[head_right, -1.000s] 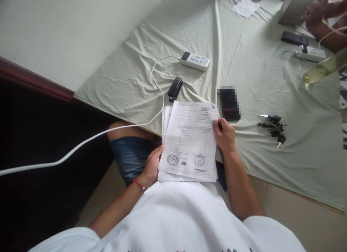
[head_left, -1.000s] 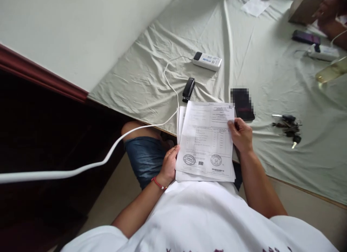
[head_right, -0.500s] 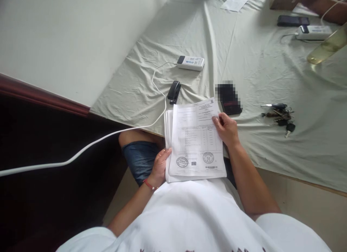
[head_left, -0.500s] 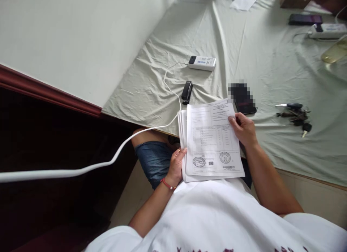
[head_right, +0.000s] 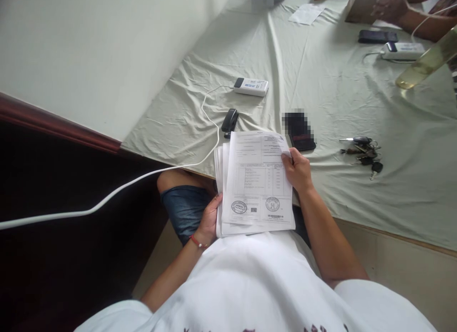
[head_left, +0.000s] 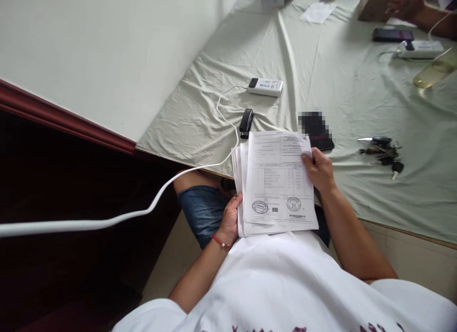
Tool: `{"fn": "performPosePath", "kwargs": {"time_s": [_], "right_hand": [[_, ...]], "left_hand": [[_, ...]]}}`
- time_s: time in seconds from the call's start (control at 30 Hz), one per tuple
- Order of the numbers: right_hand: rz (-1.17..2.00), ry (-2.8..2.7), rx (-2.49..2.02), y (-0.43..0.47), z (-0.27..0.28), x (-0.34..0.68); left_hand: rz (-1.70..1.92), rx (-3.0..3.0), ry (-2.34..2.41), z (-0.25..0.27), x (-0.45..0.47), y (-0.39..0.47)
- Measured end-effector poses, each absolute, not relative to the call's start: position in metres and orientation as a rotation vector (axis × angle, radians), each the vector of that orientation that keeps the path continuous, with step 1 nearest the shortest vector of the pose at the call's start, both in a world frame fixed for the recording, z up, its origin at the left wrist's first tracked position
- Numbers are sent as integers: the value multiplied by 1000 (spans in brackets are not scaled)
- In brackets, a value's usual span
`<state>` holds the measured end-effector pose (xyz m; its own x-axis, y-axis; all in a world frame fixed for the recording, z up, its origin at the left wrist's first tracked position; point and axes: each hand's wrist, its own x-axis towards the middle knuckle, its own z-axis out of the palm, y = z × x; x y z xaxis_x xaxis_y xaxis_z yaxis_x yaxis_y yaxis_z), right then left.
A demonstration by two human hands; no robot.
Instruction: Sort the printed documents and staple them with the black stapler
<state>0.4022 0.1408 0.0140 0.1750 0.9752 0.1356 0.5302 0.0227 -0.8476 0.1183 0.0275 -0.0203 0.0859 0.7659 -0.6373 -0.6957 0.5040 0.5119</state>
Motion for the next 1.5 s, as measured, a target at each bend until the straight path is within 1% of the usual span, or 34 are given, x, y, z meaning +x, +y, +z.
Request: {"fn": "performPosePath", "kwargs": {"time_s": [0.5,0.67,0.93,1.13,1.37,1.5], "right_hand": [[711,-1559,-1623,141,20,401],[787,-1414,-1548,141,17,405],[1068,-1041,-1243,144,13,410],[1038,-1056,-1239,145,18,410],[1102,-1002,-1237,145,15,409],[1089,-1009,-1250,146,12,410]], "left_hand": [[848,-10,852,-8,121,26],[894,4,913,-12,122,28],[972,50,1070,-20,120,24],[1032,171,1100,-15,124,22],[1070,165,1084,-7,125,22],[1064,171,1091,-9,125,22]]}}
